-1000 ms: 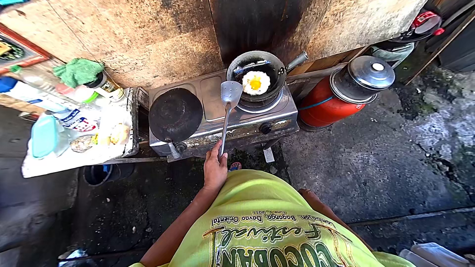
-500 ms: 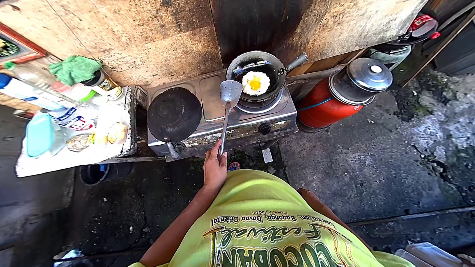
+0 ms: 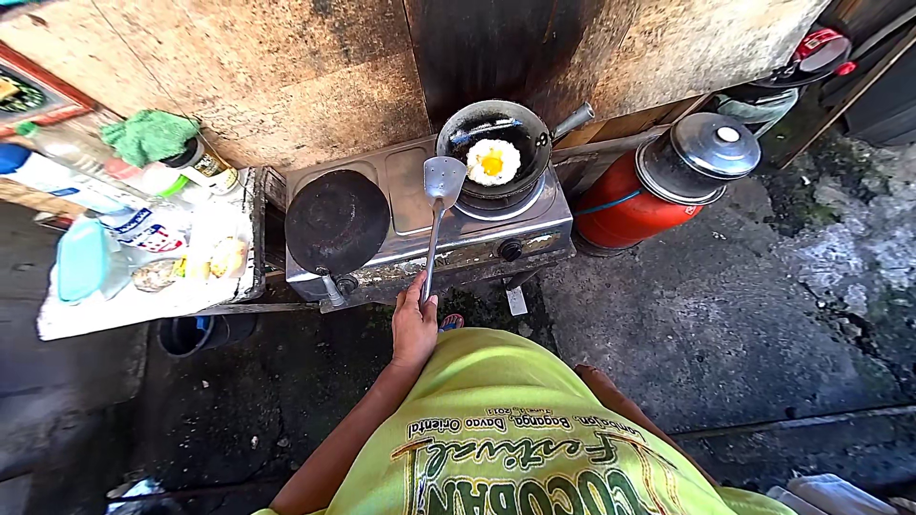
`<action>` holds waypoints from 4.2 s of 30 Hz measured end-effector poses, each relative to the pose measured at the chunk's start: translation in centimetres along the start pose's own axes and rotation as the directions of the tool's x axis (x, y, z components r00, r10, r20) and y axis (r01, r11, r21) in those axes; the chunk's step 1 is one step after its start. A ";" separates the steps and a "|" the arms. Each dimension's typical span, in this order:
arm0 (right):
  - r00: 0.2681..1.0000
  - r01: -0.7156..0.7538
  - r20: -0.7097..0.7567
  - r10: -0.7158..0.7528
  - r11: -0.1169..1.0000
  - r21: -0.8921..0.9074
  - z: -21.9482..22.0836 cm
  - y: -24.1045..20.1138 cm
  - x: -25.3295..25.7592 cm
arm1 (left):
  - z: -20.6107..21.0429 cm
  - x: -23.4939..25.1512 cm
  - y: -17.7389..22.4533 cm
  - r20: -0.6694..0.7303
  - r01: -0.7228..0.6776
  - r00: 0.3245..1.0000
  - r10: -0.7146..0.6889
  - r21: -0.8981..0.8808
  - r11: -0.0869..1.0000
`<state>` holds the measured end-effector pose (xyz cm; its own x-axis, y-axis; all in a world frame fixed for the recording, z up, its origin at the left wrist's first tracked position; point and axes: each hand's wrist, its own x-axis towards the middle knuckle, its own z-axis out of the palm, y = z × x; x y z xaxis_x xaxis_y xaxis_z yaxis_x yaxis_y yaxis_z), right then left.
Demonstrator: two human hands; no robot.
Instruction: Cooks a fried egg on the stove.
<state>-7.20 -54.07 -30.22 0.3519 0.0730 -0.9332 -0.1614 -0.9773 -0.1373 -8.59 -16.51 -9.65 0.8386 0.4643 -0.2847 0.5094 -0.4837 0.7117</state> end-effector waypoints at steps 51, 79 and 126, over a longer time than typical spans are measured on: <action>0.975 -0.170 -0.074 0.209 0.920 0.354 7.2 -0.5 -7.2 | -9.7 30.4 14.7 0.465 -0.559 0.829 0.311 0.697 0.449; 0.993 -0.050 -0.087 0.082 0.947 0.317 5.8 0.9 -3.8 | -9.5 16.8 21.1 0.387 -0.396 0.918 0.091 0.910 0.124; 0.994 -0.079 -0.053 0.095 0.967 0.243 6.4 4.0 -2.5 | -9.3 17.4 21.3 0.411 -0.167 0.912 0.003 0.365 0.916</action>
<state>-14.63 -56.86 -30.54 0.3833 -0.0305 -0.9231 -0.4081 -0.9022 -0.1396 15.02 -11.85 6.55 0.8452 0.1173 -0.5215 0.3969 -0.7913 0.4652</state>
